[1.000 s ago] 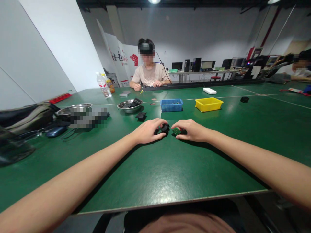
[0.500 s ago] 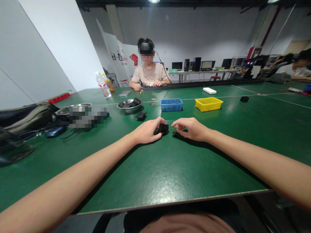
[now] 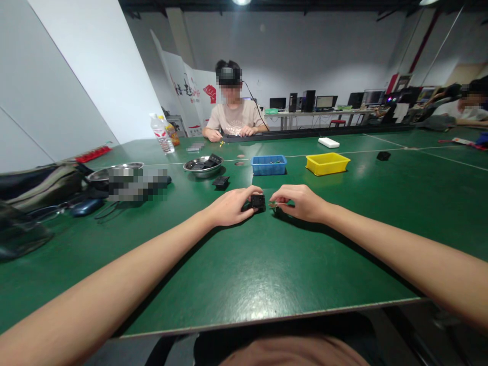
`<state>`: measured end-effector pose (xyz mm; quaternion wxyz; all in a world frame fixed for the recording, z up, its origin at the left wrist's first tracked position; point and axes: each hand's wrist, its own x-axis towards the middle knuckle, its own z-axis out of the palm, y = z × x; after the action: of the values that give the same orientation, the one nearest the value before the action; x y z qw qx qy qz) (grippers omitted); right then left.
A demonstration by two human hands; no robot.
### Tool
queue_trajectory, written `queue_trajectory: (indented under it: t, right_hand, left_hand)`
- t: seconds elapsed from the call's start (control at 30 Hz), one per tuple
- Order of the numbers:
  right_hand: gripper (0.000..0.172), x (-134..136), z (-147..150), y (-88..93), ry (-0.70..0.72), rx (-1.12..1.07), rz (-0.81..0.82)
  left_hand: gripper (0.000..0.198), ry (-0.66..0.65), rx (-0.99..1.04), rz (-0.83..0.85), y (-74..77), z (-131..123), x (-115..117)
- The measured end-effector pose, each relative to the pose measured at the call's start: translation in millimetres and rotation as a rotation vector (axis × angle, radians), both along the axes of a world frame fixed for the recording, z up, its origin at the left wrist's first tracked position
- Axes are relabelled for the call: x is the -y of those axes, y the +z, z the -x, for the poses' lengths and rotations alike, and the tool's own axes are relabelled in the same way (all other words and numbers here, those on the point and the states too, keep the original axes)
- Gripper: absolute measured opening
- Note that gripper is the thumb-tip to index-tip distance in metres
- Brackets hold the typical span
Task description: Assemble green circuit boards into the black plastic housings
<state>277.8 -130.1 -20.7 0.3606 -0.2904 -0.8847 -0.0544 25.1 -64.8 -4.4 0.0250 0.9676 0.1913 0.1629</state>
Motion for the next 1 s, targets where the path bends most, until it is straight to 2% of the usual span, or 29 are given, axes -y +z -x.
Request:
queue_trajectory:
  t: [0.43,0.83,1.0]
  right_hand:
    - [0.012,-1.7,-0.5,-0.8,0.022,0.022,0.016]
    - [0.019,-3.2,-2.0,-1.7,0.016,0.066,0.027]
    - [0.016,-2.8,-1.8,-1.3,-0.015,0.049,0.014]
  left_hand:
    - [0.044,0.018,-0.042,-0.030,0.1,0.3,0.6]
    - [0.044,0.025,-0.047,-0.028,-0.4,0.0,-0.2]
    - [0.044,0.024,-0.049,-0.027,-0.6,0.3,0.1]
